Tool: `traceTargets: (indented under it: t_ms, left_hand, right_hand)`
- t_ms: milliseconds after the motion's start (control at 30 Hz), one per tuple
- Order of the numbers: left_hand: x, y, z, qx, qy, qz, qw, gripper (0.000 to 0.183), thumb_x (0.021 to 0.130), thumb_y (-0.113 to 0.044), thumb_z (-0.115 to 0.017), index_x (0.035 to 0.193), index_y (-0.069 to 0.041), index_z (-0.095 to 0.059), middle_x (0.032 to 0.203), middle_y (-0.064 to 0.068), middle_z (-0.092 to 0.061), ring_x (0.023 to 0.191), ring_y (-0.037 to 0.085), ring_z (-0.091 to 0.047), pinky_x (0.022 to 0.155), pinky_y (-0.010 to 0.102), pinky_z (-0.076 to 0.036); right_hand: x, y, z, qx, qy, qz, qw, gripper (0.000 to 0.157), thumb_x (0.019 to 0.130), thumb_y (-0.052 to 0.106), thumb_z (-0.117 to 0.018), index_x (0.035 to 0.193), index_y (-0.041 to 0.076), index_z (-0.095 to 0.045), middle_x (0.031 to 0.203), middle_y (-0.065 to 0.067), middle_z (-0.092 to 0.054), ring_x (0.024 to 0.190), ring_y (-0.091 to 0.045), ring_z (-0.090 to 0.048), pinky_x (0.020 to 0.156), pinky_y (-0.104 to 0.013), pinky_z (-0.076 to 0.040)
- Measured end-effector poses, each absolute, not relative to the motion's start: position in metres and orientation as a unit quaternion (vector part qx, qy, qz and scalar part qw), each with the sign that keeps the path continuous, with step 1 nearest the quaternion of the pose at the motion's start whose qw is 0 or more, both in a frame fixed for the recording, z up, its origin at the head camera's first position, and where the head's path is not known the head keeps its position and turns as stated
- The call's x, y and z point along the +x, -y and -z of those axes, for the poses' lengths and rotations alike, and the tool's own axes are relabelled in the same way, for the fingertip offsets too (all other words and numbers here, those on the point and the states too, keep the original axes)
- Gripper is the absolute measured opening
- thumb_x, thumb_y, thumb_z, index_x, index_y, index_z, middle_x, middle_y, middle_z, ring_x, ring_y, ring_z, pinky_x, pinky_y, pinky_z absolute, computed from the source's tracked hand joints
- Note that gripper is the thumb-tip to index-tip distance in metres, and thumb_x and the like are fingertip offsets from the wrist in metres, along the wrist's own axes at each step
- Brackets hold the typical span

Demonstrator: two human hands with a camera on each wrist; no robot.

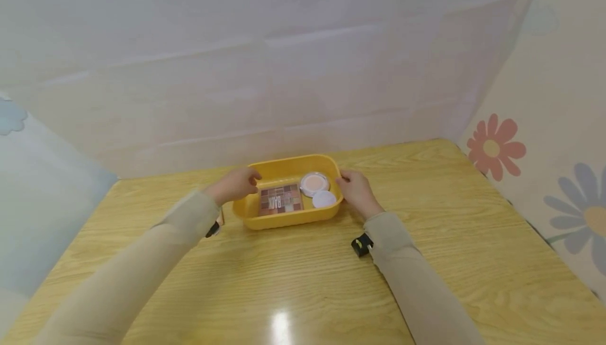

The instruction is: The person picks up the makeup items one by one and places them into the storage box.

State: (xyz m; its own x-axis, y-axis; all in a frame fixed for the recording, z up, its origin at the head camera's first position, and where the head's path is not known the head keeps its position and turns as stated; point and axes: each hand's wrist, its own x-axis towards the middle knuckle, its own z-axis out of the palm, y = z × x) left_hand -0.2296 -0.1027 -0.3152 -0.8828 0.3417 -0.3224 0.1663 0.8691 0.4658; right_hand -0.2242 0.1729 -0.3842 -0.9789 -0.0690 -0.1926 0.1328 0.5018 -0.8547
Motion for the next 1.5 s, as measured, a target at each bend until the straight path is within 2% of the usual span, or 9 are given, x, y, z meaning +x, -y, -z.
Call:
traceTargets:
  t_ms: [233,567,933,1500]
  left_hand:
    - [-0.224,0.102,0.315,0.138,-0.941,-0.238,0.195,0.043,0.102,-0.001,-0.051,0.144,0.007,-0.047,0.143,0.024,-0.052,0.128,0.037,-0.054,0.104,0.045,-0.049]
    - [-0.215,0.105,0.316,0.127,-0.941,-0.256,0.184,0.046,0.103,-0.005,-0.052,0.147,0.005,-0.044,0.136,0.025,-0.056,0.127,0.038,-0.055,0.099,0.044,-0.051]
    - [-0.208,0.112,0.321,0.112,-0.939,-0.281,0.164,0.046,0.103,-0.007,-0.052,0.147,0.003,-0.044,0.138,0.024,-0.056,0.129,0.038,-0.053,0.104,0.047,-0.048]
    - [-0.199,0.122,0.326,0.095,-0.941,-0.29,0.147,0.047,0.104,-0.006,-0.052,0.148,0.005,-0.042,0.142,0.026,-0.052,0.128,0.04,-0.054,0.102,0.048,-0.05]
  right_hand:
    - [-0.226,-0.174,0.386,0.02,-0.859,0.502,0.103,0.05,0.109,0.013,-0.039,0.153,-0.007,-0.029,0.153,-0.029,-0.038,0.128,-0.041,-0.054,0.084,-0.034,-0.06]
    - [-0.226,-0.172,0.384,0.028,-0.859,0.5,0.107,0.05,0.109,0.014,-0.039,0.154,-0.005,-0.029,0.154,-0.028,-0.038,0.13,-0.04,-0.052,0.09,-0.037,-0.058]
    - [-0.225,-0.173,0.385,0.028,-0.863,0.493,0.105,0.051,0.11,0.015,-0.039,0.154,-0.006,-0.027,0.155,-0.029,-0.036,0.133,-0.041,-0.049,0.095,-0.041,-0.056]
    - [-0.225,-0.173,0.385,0.024,-0.865,0.489,0.107,0.051,0.11,0.015,-0.038,0.154,-0.006,-0.027,0.155,-0.029,-0.036,0.134,-0.04,-0.048,0.095,-0.041,-0.056]
